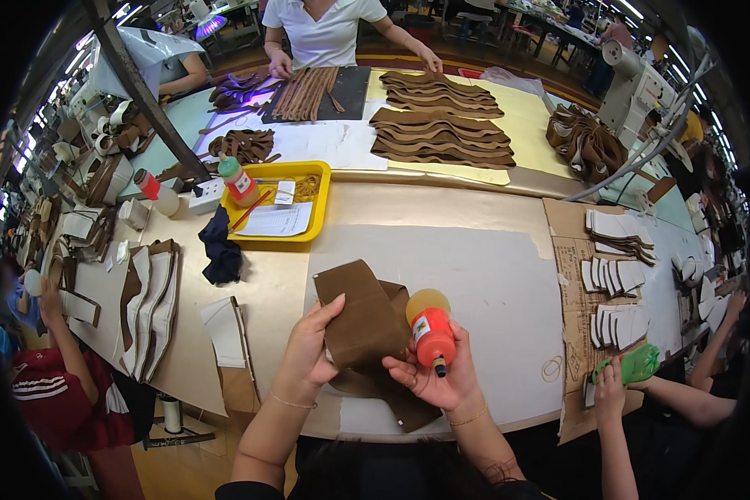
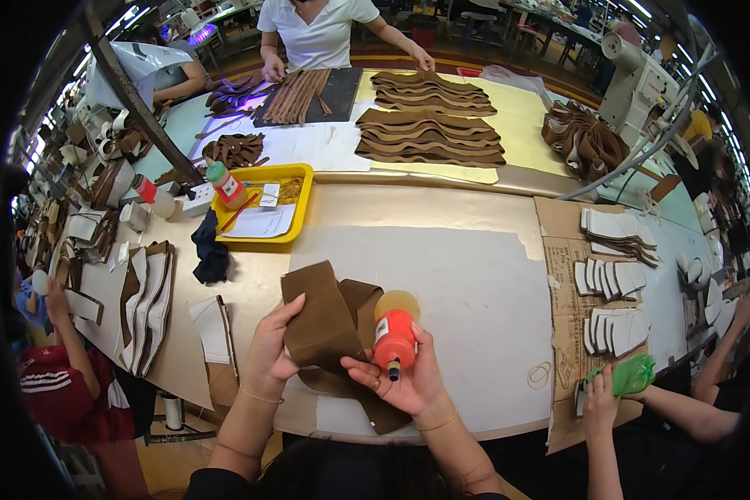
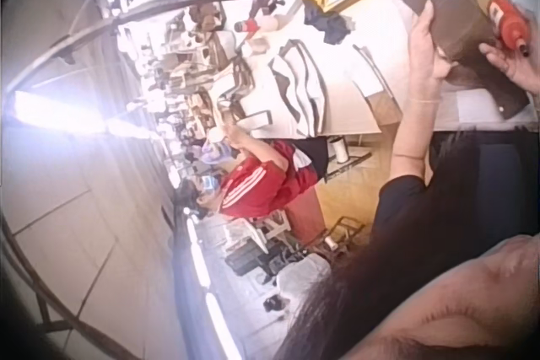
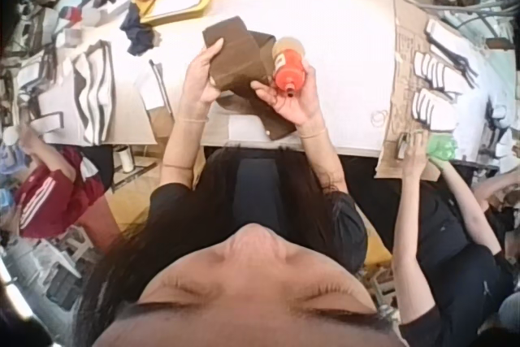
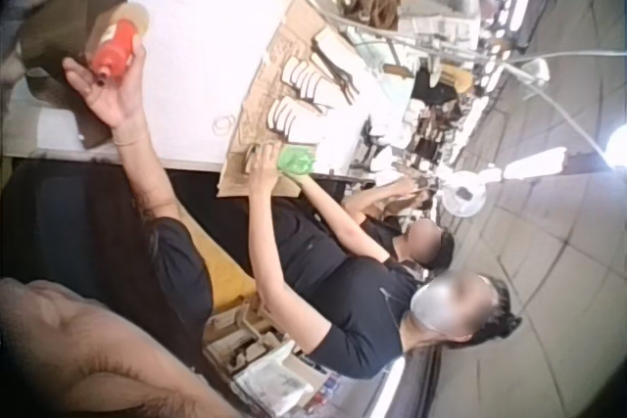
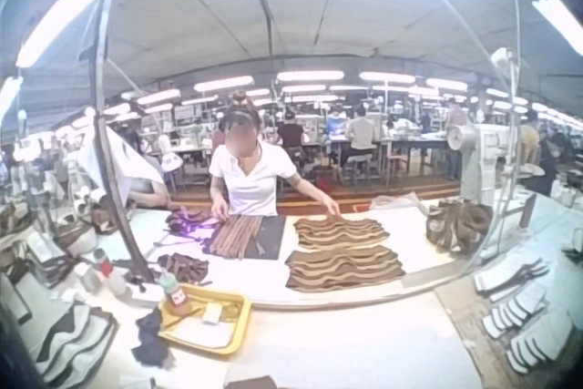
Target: The person applies glue from a squeeze bottle to the edges of brown fabric pieces and presses them together. The person repeats this process on multiple fabric pieces, stacking the finished items on the table.
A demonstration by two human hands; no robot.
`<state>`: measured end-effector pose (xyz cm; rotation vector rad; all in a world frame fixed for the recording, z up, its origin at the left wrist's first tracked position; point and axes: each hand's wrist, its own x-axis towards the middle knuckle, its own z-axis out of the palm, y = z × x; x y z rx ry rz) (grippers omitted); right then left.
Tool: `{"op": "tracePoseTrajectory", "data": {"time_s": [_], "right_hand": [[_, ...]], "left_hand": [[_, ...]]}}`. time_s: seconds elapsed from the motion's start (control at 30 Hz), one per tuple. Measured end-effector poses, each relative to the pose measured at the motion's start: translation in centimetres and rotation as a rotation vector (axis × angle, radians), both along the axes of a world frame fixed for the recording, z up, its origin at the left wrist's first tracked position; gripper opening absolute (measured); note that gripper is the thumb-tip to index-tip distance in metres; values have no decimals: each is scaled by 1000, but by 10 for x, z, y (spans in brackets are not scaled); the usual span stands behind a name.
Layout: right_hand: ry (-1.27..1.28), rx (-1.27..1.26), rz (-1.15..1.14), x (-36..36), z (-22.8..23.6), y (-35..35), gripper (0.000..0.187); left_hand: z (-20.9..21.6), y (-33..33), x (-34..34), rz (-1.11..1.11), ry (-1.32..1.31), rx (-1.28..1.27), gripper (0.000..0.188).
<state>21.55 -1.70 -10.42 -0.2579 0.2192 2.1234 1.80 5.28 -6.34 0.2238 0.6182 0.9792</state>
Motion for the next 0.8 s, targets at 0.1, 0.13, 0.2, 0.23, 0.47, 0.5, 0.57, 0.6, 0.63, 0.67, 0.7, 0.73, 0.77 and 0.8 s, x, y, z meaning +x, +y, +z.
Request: {"op": "tracePoseTrajectory", "data": {"time_s": [0.1, 0.13, 0.2, 0.23, 0.47, 0.5, 0.57, 0.6, 0.63, 0.67, 0.7, 0.73, 0.77, 0.8], "right_hand": [[-415, 127, -25, 8, 0, 0, 64], [-509, 135, -101, 11, 13, 0, 59], [-713, 255, -234, 28, 10, -2, 61], [-811, 317, -295, 35, 11, -2, 62], [-1270, 631, -740, 60, 66, 25, 84], [-1285, 660, -722, 65, 72, 28, 88], [-1284, 698, -709, 66, 82, 32, 92], [-1272, 703, -718, 64, 87, 33, 93], [-1259, 708, -727, 63, 90, 35, 93], [-1244, 708, -737, 60, 91, 38, 94], [-1228, 707, -747, 57, 93, 42, 95], [-1213, 707, -757, 55, 94, 45, 96], [-1235, 723, -768, 55, 93, 49, 96], [-1257, 739, -777, 55, 89, 54, 96]], "left_hand": [[-2, -2, -8, -69, -108, -142, 39], [2, -5, -6, -53, -49, -46, 38], [17, -14, -2, -23, 72, 148, 37], [20, -17, -5, -47, 82, 179, 39], [35, -25, -1, -174, 241, 296, 52], [36, -26, 0, -190, 291, 311, 52], [36, -26, -1, -267, 294, 375, 54], [39, -27, 1, -303, 295, 404, 55], [41, -27, 2, -340, 297, 433, 56], [43, -28, 4, -345, 337, 449, 59], [44, -29, 4, -373, 367, 466, 59], [46, -29, 4, -401, 396, 483, 59], [47, -30, 4, -430, 425, 500, 58], [48, -31, 4, -437, 454, 524, 58]]}}
